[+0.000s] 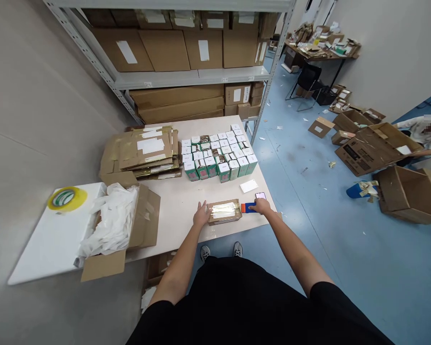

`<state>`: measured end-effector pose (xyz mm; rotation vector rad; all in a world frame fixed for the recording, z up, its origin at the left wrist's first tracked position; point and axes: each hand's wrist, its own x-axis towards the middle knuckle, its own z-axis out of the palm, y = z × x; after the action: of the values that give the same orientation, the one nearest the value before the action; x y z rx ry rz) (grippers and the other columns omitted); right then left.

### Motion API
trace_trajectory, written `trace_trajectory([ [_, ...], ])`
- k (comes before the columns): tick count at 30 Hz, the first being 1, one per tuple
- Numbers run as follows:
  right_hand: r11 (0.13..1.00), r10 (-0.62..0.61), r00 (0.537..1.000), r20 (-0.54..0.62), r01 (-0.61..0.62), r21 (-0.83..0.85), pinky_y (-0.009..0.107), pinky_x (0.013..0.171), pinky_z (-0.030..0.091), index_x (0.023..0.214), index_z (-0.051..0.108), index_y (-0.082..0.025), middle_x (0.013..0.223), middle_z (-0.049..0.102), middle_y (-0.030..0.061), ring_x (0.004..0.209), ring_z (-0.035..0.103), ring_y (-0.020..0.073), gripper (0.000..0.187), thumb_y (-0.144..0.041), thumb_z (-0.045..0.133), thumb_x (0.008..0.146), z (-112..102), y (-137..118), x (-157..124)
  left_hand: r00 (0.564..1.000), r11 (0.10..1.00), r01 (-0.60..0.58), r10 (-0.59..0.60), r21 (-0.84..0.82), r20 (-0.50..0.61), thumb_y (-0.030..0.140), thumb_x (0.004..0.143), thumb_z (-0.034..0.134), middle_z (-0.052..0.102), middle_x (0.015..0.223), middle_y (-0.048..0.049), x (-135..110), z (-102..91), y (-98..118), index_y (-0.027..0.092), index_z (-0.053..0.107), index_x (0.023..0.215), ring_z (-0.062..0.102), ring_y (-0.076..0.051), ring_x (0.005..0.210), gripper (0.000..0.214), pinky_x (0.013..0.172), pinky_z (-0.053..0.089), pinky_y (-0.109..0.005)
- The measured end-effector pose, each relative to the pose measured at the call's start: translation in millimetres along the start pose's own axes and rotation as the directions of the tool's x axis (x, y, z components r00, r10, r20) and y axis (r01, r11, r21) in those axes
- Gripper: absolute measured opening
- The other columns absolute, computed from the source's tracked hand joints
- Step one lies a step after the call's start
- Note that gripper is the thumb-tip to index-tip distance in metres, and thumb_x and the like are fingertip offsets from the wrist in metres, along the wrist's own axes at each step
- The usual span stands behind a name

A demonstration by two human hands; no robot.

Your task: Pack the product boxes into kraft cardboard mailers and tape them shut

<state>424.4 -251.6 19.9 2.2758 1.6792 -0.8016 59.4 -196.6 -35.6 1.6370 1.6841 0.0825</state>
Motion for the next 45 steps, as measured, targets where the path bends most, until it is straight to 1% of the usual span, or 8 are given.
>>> trace_trajectory([
  [4, 0.998, 0.039, 0.999, -0.014, -0.039, 0.039, 0.026, 0.069, 0.046, 0.108, 0.075, -0.020, 0.112, 0.076, 0.0129, 0.101, 0.071, 0.0264, 0.049, -0.063, 0.070, 0.086, 11, -1, -6, 0.992, 0.978, 0.118, -0.122, -0.172, -0.015, 0.061, 0.092, 0.056, 0.072, 0.130, -0.0177, -1, 21.2, -8, 0.019, 0.068, 0.134, 0.065, -0.036, 0.125, 0.060, 0.097, 0.049, -0.037],
  [15, 0.991, 0.093, 0.994, -0.049, -0.087, 0.105, 0.025, 0.064, 0.040, 0.105, 0.076, -0.020, 0.106, 0.076, 0.0100, 0.096, 0.070, 0.0234, 0.044, -0.060, 0.071, 0.086, -1, -26, -34, 0.999, 0.931, 0.040, -0.029, -0.362, 0.036, 0.053, 0.092, 0.061, 0.080, 0.107, -0.0125, 11, 5.5, -42, 0.018, 0.080, 0.101, 0.073, -0.032, 0.103, 0.040, 0.085, 0.053, -0.034],
  [20, 0.986, -0.042, 0.995, -0.087, 0.056, 0.159, 0.025, 0.063, 0.037, 0.098, 0.076, -0.021, 0.094, 0.076, 0.0064, 0.087, 0.068, 0.0205, 0.045, -0.064, 0.068, 0.089, -19, -79, -57, 0.990, 0.939, 0.137, -0.115, -0.315, 0.086, 0.049, 0.097, 0.056, 0.080, 0.114, -0.0065, 12, -15.1, -81, 0.020, 0.079, 0.110, 0.072, -0.026, 0.112, 0.039, 0.092, 0.054, -0.029],
  [25, 0.986, -0.134, 0.987, -0.090, 0.142, 0.089, 0.026, 0.065, 0.038, 0.097, 0.076, -0.021, 0.096, 0.076, 0.0085, 0.089, 0.068, 0.0218, 0.050, -0.069, 0.066, 0.089, -36, -162, -67, 0.973, 0.921, 0.225, -0.232, -0.319, 0.016, 0.043, 0.094, 0.064, 0.071, 0.133, -0.0167, 18, -40.5, -104, 0.014, 0.071, 0.130, 0.067, -0.030, 0.126, 0.046, 0.102, 0.052, -0.034],
  [29, 0.988, -0.152, 0.987, -0.047, 0.153, 0.026, 0.026, 0.068, 0.042, 0.101, 0.076, -0.021, 0.103, 0.077, 0.0106, 0.095, 0.069, 0.0237, 0.052, -0.070, 0.064, 0.089, -36, -216, -70, 0.977, 0.913, 0.151, -0.197, -0.380, -0.084, 0.041, 0.099, 0.055, 0.064, 0.144, -0.0124, 11, -59.5, -102, 0.017, 0.068, 0.136, 0.061, -0.026, 0.134, 0.046, 0.110, 0.047, -0.032],
  [34, 0.982, -0.187, 0.981, -0.060, 0.185, -0.037, 0.027, 0.074, 0.047, 0.108, 0.075, -0.020, 0.110, 0.076, 0.0128, 0.101, 0.070, 0.0256, 0.052, -0.068, 0.064, 0.090, -20, -268, -71, 0.997, 0.885, -0.080, 0.062, -0.458, -0.053, 0.054, 0.102, 0.048, 0.077, 0.123, -0.0074, -11, -76.8, -82, 0.018, 0.075, 0.122, 0.068, -0.027, 0.118, 0.050, 0.098, 0.052, -0.031],
  [39, 0.985, -0.170, 0.983, -0.063, 0.167, -0.046, 0.028, 0.080, 0.050, 0.109, 0.075, -0.019, 0.111, 0.075, 0.0150, 0.103, 0.070, 0.0265, 0.058, -0.072, 0.064, 0.088, -11, -298, -70, 0.998, 0.918, 0.007, -0.030, -0.396, -0.053, 0.043, 0.106, 0.040, 0.077, 0.120, -0.0112, -16, -83.1, -74, 0.017, 0.075, 0.121, 0.070, -0.027, 0.113, 0.047, 0.096, 0.051, -0.032],
  [45, 0.986, -0.163, 0.985, -0.054, 0.161, -0.038, 0.031, 0.085, 0.052, 0.115, 0.073, -0.018, 0.114, 0.075, 0.0156, 0.108, 0.070, 0.0282, 0.064, -0.075, 0.064, 0.087, -16, -294, -68, 0.988, 0.916, 0.032, -0.091, -0.401, -0.127, 0.042, 0.105, 0.038, 0.079, 0.112, -0.0093, -15, -72.3, -70, 0.018, 0.076, 0.112, 0.070, -0.026, 0.105, 0.046, 0.090, 0.051, -0.030],
])
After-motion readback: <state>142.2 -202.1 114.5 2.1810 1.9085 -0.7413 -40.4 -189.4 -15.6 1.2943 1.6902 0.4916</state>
